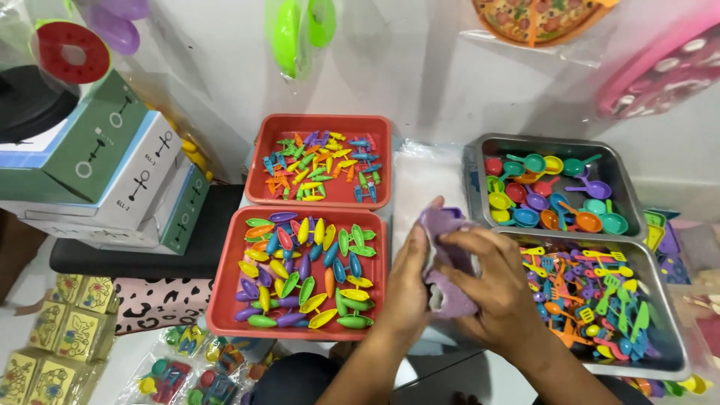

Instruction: Cleaning small plastic toy pieces with a cloth and sorting them into different trays on the floor.

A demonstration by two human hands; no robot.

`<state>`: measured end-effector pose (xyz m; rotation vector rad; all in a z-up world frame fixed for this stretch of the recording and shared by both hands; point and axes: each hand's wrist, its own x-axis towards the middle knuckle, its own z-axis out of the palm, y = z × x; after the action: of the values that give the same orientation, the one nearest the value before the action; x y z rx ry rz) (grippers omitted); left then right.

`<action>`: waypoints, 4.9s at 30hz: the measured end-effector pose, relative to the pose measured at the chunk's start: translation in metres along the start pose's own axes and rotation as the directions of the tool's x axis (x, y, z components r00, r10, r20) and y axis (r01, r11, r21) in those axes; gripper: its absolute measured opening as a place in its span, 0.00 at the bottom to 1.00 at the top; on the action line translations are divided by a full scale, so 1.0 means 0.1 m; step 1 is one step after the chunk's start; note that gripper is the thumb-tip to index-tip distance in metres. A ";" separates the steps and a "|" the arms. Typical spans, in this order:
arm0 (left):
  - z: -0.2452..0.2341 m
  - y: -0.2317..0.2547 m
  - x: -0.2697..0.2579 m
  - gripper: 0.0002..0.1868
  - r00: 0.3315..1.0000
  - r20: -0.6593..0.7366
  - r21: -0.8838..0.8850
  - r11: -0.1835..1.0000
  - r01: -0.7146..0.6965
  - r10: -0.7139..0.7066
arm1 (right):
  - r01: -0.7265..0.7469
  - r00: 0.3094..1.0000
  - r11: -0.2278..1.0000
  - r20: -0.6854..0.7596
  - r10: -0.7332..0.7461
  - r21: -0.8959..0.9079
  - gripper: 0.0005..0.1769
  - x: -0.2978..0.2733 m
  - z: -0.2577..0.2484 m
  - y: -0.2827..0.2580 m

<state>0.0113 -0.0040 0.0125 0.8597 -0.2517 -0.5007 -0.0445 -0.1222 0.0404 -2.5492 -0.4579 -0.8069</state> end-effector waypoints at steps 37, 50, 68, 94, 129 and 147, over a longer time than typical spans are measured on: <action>0.07 -0.32 -0.03 0.31 0.995 -0.102 0.536 0.842 0.066 -0.013 | -0.082 0.994 0.996 -0.079 0.079 -0.036 0.27 -0.16 -0.31 0.34; 0.08 -0.16 0.05 0.33 0.990 -0.090 -0.168 0.982 0.090 -0.106 | -0.200 0.951 0.916 -0.154 0.267 0.349 0.13 -0.14 -0.27 0.37; 0.13 0.04 0.02 0.34 0.984 -0.146 -0.098 0.991 0.087 -0.101 | -0.290 0.914 0.745 -0.056 0.401 0.601 0.11 -0.24 -0.10 0.31; 0.09 -0.24 -0.06 0.32 0.992 0.130 0.170 0.985 -0.029 0.006 | -0.214 0.954 0.960 -0.175 0.246 0.183 0.19 -0.15 -0.19 0.13; 0.29 -0.10 -0.08 0.31 0.937 0.221 0.605 0.716 -0.348 0.269 | -0.486 0.379 -0.314 0.520 0.765 0.816 0.08 -0.31 -0.02 0.45; 0.16 -0.05 -0.14 0.33 1.000 0.016 0.115 0.993 0.015 -0.016 | -0.064 0.995 0.992 -0.079 0.055 -0.106 0.18 -0.27 -0.10 0.39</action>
<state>-0.0091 -0.0100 0.0186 0.9707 -0.2915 -0.5117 -0.0534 -0.1654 0.0199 -2.6066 -0.3204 -0.9269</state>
